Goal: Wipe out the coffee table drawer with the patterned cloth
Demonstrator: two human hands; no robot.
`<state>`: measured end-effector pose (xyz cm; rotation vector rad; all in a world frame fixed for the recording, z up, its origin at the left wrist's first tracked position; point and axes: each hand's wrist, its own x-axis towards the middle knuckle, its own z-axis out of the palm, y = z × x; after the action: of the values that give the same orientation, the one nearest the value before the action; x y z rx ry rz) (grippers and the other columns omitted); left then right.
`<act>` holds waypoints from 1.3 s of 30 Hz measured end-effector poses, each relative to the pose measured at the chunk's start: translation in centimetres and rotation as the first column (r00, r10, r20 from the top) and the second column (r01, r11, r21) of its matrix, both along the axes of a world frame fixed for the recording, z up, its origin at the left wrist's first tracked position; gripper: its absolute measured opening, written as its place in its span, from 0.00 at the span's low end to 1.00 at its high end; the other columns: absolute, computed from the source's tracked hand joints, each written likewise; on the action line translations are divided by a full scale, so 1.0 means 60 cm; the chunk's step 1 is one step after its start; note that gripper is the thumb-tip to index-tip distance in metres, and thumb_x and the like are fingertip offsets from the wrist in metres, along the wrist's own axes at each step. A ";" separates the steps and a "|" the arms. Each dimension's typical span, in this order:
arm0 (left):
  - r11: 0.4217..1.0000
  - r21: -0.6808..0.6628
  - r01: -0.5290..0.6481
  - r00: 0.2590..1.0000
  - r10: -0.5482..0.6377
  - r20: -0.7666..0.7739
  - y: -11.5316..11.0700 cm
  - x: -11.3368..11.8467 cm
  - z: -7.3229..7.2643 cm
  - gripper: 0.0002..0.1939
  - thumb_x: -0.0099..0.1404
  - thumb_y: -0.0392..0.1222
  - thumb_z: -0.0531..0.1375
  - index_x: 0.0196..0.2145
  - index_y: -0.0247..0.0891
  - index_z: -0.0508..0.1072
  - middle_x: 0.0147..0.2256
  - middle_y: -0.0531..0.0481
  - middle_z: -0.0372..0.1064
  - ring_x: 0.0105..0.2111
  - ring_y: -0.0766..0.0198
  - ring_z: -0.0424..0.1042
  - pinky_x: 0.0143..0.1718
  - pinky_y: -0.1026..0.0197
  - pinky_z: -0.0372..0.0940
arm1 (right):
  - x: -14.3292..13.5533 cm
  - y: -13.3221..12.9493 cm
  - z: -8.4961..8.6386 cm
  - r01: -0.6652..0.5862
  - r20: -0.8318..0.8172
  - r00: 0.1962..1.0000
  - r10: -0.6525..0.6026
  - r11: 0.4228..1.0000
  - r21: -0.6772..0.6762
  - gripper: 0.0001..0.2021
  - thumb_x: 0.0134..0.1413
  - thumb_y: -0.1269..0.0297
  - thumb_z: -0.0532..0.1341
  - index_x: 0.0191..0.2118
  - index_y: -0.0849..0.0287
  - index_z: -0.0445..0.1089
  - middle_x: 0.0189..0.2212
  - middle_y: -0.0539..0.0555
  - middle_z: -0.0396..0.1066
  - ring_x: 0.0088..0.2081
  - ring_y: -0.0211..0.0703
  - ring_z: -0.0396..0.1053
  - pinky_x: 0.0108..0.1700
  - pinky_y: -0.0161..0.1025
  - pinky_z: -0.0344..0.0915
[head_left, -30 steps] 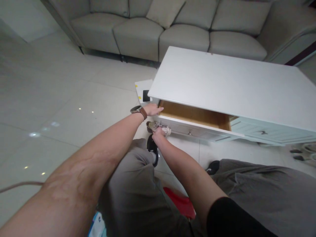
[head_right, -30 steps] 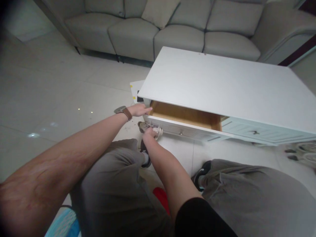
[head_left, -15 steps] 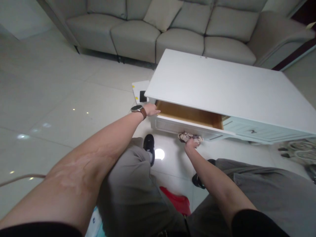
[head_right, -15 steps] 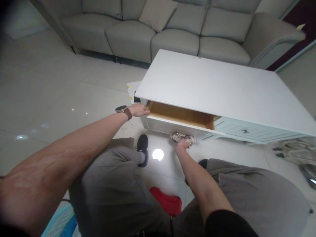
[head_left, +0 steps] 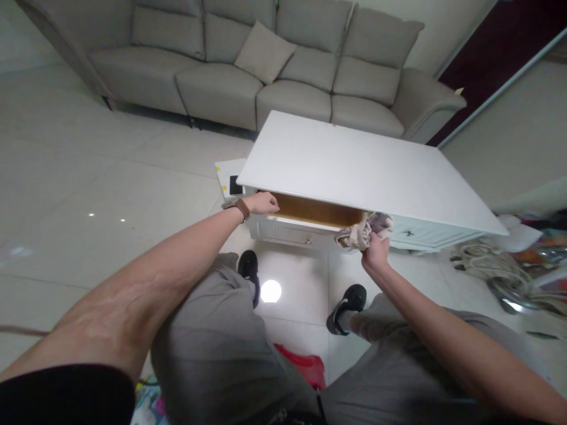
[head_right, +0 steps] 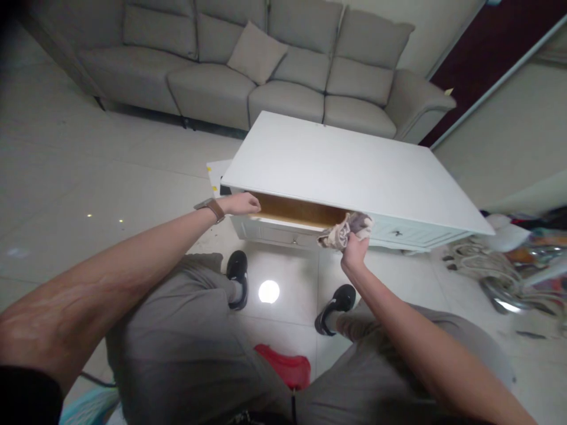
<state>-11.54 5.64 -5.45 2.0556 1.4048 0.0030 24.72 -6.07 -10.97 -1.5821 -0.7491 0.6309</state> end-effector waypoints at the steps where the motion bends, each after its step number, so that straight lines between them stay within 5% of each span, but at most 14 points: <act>1: 0.998 -0.062 -0.009 0.990 0.018 0.140 -0.006 0.017 0.009 0.21 0.65 0.50 0.59 0.48 0.34 0.80 0.50 0.38 0.79 0.49 0.55 0.77 0.51 0.60 0.67 | -0.010 -0.006 0.029 -0.114 -0.080 0.990 0.120 0.991 0.066 0.20 0.44 0.61 0.58 0.47 0.54 0.66 0.50 0.57 0.76 0.53 0.48 0.76 0.51 0.44 0.76; 4: 0.931 -0.357 0.073 0.836 0.138 0.532 -0.033 0.064 0.042 0.28 0.66 0.59 0.61 0.53 0.35 0.76 0.54 0.37 0.76 0.51 0.56 0.76 0.54 0.58 0.68 | -0.043 -0.019 0.115 -0.429 -0.241 0.867 0.437 0.899 0.086 0.14 0.42 0.58 0.63 0.38 0.54 0.69 0.38 0.55 0.79 0.44 0.51 0.79 0.44 0.46 0.78; 7: 0.812 -0.521 0.262 0.622 0.271 0.734 -0.064 0.094 0.075 0.26 0.62 0.60 0.65 0.50 0.38 0.77 0.52 0.39 0.78 0.50 0.57 0.77 0.55 0.54 0.68 | -0.073 -0.020 0.176 -0.581 -0.324 0.764 0.559 0.813 0.033 0.12 0.42 0.56 0.64 0.35 0.53 0.70 0.30 0.54 0.77 0.40 0.53 0.79 0.40 0.47 0.78; 10: 0.787 -0.548 0.283 0.472 0.383 0.794 -0.083 0.106 0.096 0.22 0.54 0.50 0.72 0.44 0.36 0.78 0.45 0.40 0.81 0.43 0.57 0.79 0.53 0.54 0.71 | -0.101 -0.004 0.201 -0.650 -0.411 0.701 0.583 0.759 -0.032 0.12 0.44 0.54 0.65 0.33 0.54 0.71 0.26 0.55 0.76 0.39 0.54 0.79 0.41 0.48 0.78; 14: 0.793 -0.595 0.127 0.386 0.514 0.767 -0.088 0.114 0.098 0.21 0.46 0.34 0.74 0.40 0.34 0.79 0.39 0.40 0.82 0.36 0.55 0.81 0.46 0.53 0.75 | -0.124 0.030 0.200 -0.687 -0.513 0.635 0.578 0.726 -0.031 0.13 0.49 0.52 0.62 0.34 0.57 0.73 0.28 0.57 0.78 0.42 0.56 0.79 0.45 0.50 0.78; 18: 0.737 -0.675 -0.034 0.403 0.628 0.666 -0.086 0.123 0.085 0.21 0.49 0.39 0.74 0.42 0.34 0.79 0.39 0.38 0.82 0.36 0.52 0.82 0.42 0.52 0.77 | -0.130 0.058 0.188 -0.753 -0.458 0.585 0.669 0.658 -0.002 0.22 0.51 0.47 0.65 0.45 0.58 0.72 0.39 0.58 0.80 0.49 0.57 0.77 0.52 0.53 0.75; 20: 0.729 -0.676 -0.106 0.399 0.654 0.643 -0.086 0.128 0.082 0.20 0.51 0.38 0.73 0.43 0.34 0.79 0.37 0.39 0.82 0.35 0.52 0.82 0.40 0.53 0.77 | -0.132 0.069 0.179 -0.771 -0.331 0.606 0.723 0.636 -0.021 0.30 0.42 0.54 0.73 0.52 0.56 0.68 0.48 0.57 0.78 0.53 0.55 0.75 0.57 0.53 0.71; 24: 0.725 -0.652 -0.224 0.392 0.679 0.621 -0.080 0.131 0.080 0.19 0.50 0.34 0.68 0.43 0.34 0.77 0.32 0.42 0.81 0.31 0.53 0.81 0.37 0.55 0.77 | -0.132 0.099 0.152 -0.717 -0.108 0.696 0.710 0.694 -0.062 0.46 0.30 0.70 0.76 0.59 0.55 0.58 0.54 0.58 0.73 0.55 0.52 0.72 0.62 0.54 0.65; 28: 0.683 -0.680 -0.266 0.396 0.721 0.569 -0.063 0.125 0.073 0.22 0.49 0.35 0.66 0.45 0.35 0.76 0.30 0.43 0.80 0.31 0.51 0.81 0.36 0.53 0.77 | -0.117 0.129 0.124 -0.601 -0.170 0.795 0.583 0.794 -0.087 0.41 0.38 0.67 0.70 0.60 0.51 0.54 0.47 0.53 0.75 0.46 0.51 0.75 0.56 0.56 0.71; 30: 0.681 -0.681 -0.269 0.417 0.720 0.555 -0.056 0.124 0.067 0.23 0.49 0.36 0.66 0.45 0.35 0.75 0.31 0.43 0.80 0.32 0.50 0.81 0.36 0.53 0.77 | -0.106 0.136 0.114 -0.605 -0.200 0.787 0.584 0.794 -0.057 0.37 0.42 0.63 0.70 0.58 0.49 0.55 0.48 0.52 0.74 0.48 0.49 0.75 0.57 0.53 0.71; 35: 0.763 -0.570 -0.305 0.523 0.635 0.569 -0.044 0.113 0.070 0.27 0.46 0.37 0.66 0.47 0.35 0.76 0.33 0.43 0.81 0.34 0.48 0.81 0.34 0.53 0.76 | -0.086 0.136 0.108 -0.642 -0.148 0.765 0.626 0.757 -0.119 0.42 0.42 0.57 0.72 0.62 0.48 0.53 0.54 0.55 0.71 0.52 0.51 0.72 0.57 0.53 0.70; 39: 0.874 -0.322 -0.363 0.736 0.481 0.476 -0.026 0.053 0.091 0.28 0.46 0.38 0.65 0.48 0.34 0.76 0.37 0.43 0.81 0.37 0.48 0.81 0.35 0.55 0.76 | -0.071 0.136 0.114 -0.586 -0.014 0.803 0.596 0.784 -0.202 0.38 0.46 0.54 0.69 0.62 0.49 0.56 0.56 0.58 0.67 0.52 0.52 0.71 0.57 0.56 0.68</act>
<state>-8.36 4.11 0.00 1.3580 1.3916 0.5723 20.44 2.07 -4.12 -1.5371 -1.2791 1.1578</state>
